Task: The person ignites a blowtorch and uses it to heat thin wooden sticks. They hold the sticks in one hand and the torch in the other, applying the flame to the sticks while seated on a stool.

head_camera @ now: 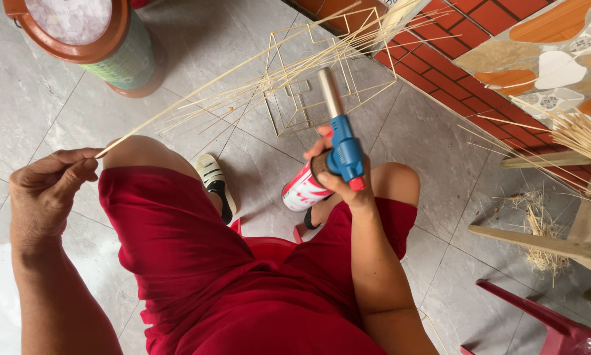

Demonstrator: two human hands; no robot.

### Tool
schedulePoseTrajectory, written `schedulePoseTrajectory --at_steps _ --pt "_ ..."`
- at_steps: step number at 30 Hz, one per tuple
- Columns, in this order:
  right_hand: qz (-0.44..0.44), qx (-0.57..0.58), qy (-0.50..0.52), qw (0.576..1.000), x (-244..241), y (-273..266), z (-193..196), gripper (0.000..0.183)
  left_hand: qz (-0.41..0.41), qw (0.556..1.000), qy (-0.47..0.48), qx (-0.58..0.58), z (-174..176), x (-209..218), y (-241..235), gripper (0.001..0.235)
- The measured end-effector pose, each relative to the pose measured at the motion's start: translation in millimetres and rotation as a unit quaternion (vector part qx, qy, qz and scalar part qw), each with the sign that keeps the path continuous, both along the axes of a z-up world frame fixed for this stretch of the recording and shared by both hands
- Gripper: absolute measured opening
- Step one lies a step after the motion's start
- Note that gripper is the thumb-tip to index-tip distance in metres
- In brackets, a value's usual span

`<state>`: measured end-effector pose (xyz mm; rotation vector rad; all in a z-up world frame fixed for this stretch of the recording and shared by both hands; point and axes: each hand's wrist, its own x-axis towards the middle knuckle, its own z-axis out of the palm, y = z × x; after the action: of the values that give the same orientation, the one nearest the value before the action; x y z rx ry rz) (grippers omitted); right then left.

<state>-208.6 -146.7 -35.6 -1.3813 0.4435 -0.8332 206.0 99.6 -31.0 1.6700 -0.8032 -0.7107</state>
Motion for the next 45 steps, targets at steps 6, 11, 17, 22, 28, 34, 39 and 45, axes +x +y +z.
schedulePoseTrajectory --at_steps 6,11,17,22,28,34,39,45 --pt "0.055 -0.009 0.035 0.998 5 10 -3 0.072 0.008 1.0 -0.003 0.018 -1 -2 3 0.013" --pt "-0.045 -0.009 -0.021 0.999 -1 -14 2 0.071 0.001 1.0 -0.013 0.012 -3 -1 5 0.013" --pt "0.004 0.003 -0.017 1.0 1 -7 1 0.071 0.006 1.0 -0.009 0.023 -3 0 10 0.013" --pt "-0.023 0.016 -0.038 0.999 5 -10 -2 0.069 0.006 1.0 -0.004 0.02 -2 0 14 0.014" --pt "-0.062 0.013 -0.051 0.997 -2 -24 1 0.07 0.007 0.999 -0.018 0.032 0 1 18 0.014" --pt "-0.053 0.04 -0.045 0.997 2 -17 -5 0.07 -0.003 1.0 -0.022 0.018 -1 3 22 0.013" --pt "-0.09 0.055 -0.055 0.993 -5 -29 1 0.071 -0.004 1.0 -0.01 0.019 -1 5 26 0.012" --pt "-0.07 0.036 -0.053 0.995 -5 -21 -1 0.07 0.004 0.999 -0.022 0.026 -3 8 29 0.011"
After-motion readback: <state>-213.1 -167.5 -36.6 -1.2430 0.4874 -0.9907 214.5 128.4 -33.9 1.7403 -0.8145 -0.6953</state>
